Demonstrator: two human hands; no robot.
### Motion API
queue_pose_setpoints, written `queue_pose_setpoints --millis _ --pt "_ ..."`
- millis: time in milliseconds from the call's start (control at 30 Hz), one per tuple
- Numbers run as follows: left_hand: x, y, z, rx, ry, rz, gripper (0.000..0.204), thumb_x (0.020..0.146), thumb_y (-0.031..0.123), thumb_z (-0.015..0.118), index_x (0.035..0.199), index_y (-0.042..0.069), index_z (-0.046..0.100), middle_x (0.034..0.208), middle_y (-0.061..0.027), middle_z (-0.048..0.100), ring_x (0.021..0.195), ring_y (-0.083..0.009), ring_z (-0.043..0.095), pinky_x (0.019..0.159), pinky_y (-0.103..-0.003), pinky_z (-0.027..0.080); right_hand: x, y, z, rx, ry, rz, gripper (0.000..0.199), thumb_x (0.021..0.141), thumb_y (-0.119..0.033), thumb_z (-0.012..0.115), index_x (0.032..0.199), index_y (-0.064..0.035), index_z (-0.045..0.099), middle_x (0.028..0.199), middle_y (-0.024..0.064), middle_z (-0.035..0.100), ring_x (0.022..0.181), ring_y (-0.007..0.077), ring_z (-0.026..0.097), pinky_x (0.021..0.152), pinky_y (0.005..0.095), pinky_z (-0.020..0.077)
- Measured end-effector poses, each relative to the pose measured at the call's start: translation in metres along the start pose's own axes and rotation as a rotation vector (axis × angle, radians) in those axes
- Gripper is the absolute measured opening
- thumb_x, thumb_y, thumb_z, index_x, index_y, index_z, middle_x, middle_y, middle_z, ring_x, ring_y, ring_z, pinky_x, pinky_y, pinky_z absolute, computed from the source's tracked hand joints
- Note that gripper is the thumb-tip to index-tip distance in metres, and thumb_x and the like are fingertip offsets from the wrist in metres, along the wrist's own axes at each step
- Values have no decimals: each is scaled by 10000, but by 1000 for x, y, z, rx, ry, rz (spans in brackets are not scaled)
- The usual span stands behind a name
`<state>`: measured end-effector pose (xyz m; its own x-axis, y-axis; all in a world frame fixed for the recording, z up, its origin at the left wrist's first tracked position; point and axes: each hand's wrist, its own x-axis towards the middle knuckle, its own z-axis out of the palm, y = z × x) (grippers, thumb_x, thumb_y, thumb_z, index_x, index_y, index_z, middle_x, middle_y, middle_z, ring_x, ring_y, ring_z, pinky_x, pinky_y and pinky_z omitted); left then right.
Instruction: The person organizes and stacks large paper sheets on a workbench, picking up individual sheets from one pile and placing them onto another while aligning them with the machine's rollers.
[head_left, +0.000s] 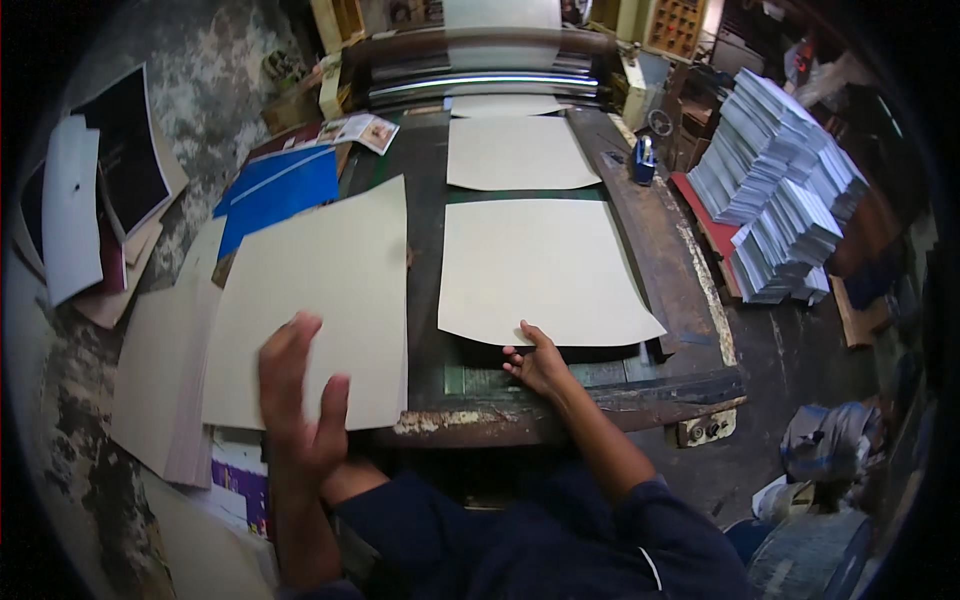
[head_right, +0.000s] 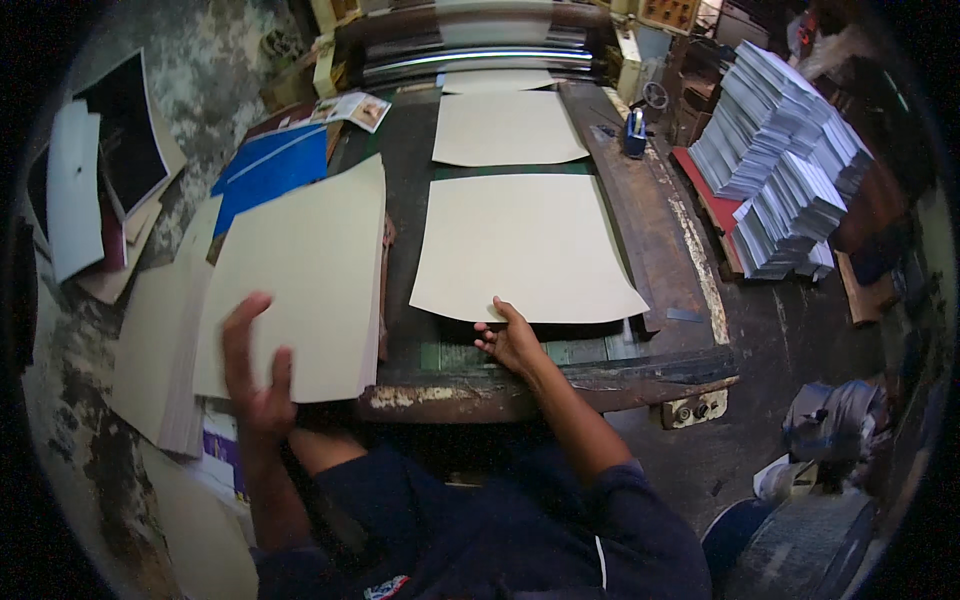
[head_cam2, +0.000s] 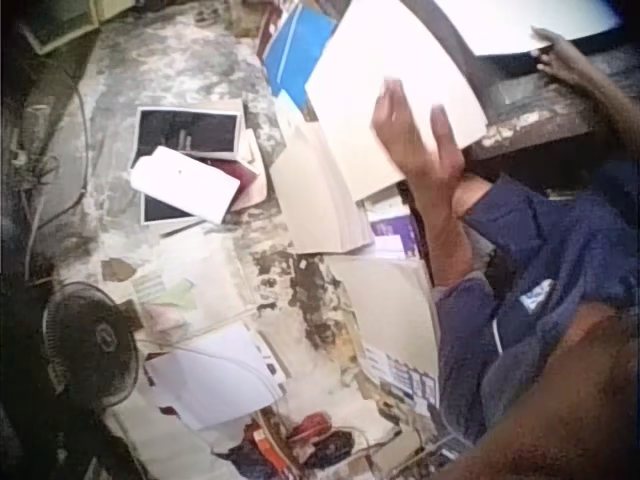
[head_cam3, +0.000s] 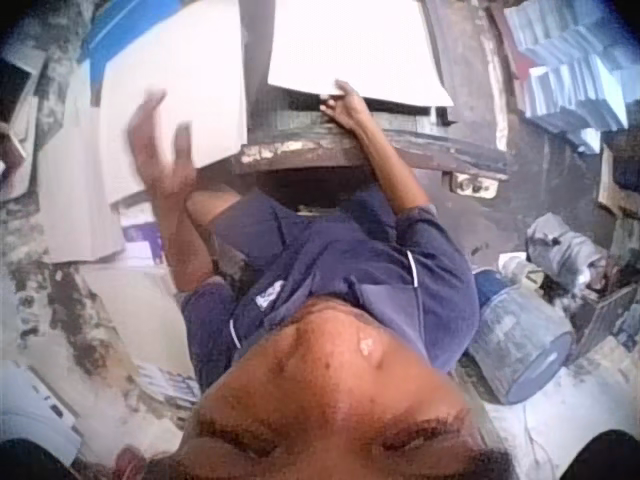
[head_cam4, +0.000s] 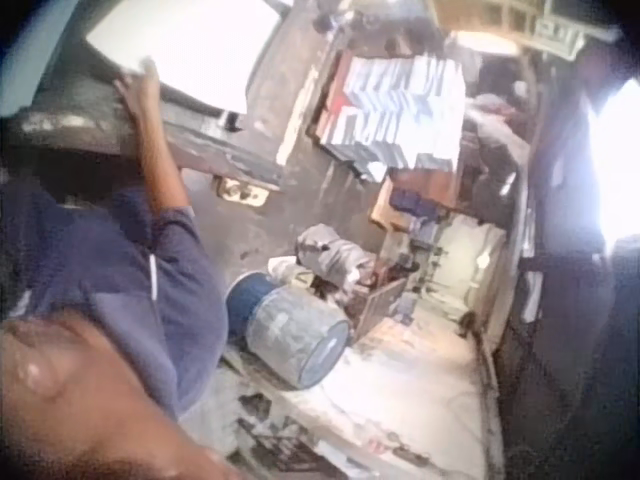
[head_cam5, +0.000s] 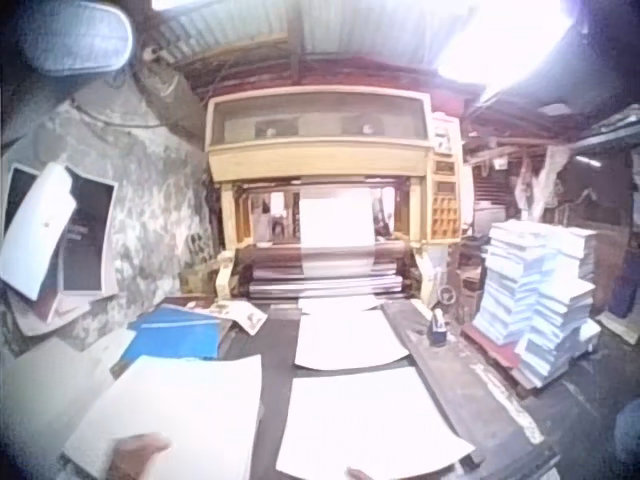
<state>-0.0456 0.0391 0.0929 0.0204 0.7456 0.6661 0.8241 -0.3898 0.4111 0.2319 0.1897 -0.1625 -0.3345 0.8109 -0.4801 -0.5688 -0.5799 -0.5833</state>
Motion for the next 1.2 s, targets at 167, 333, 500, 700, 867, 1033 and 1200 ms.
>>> queue_pose_setpoints --millis 167,333,500,700,867,1033,1200 --pt "-61 -86 51 180 -582 -170 581 978 436 473 1442 88 437 1542 -132 338 1450 -394 219 1150 -554 160 49 -14 7 48 -59 -61 452 922 -459 598 1137 -85 463 827 82 588 646 134 523 744 392 538" --pt "-70 -77 37 10 -548 -95 707 882 645 512 1342 111 565 1468 -134 452 1428 -363 299 1148 -560 153 87 -20 2 106 -36 -121 465 910 -443 618 1144 -73 462 857 108 594 667 152 537 694 386 555" --pt "-71 -82 40 -103 -464 -101 658 836 626 606 1208 87 668 1358 -124 572 1370 -371 406 1143 -553 185 110 -31 4 163 45 -200 425 910 -397 628 1148 -85 465 867 97 603 666 156 540 681 391 558" --pt "-72 -82 38 -211 -385 -205 562 934 533 549 1164 37 680 1221 -150 658 1239 -332 553 1134 -538 234 99 -21 12 144 152 -285 415 919 -326 617 1239 -114 457 988 99 617 713 169 555 657 383 552" --pt "-75 -86 48 -323 94 -679 609 1009 473 457 1062 -101 652 1008 -191 667 963 -271 613 956 -392 430 54 -2 16 144 5 -204 418 942 -320 591 1292 -115 491 993 83 628 734 163 579 689 368 551" --pt "-58 -46 43 -375 313 -611 609 1021 451 442 970 -121 646 889 -150 657 836 -207 584 820 -366 471 -20 -9 29 -46 -238 -112 477 960 -361 565 1312 -47 500 974 71 634 776 147 603 731 355 553" --pt "-61 -18 44 -291 -291 -120 620 1014 503 376 931 -14 709 911 -157 717 984 -284 666 1084 -532 309 -68 -13 27 -201 -602 -81 621 894 -466 635 1307 -29 483 1034 94 617 836 177 612 727 338 537"
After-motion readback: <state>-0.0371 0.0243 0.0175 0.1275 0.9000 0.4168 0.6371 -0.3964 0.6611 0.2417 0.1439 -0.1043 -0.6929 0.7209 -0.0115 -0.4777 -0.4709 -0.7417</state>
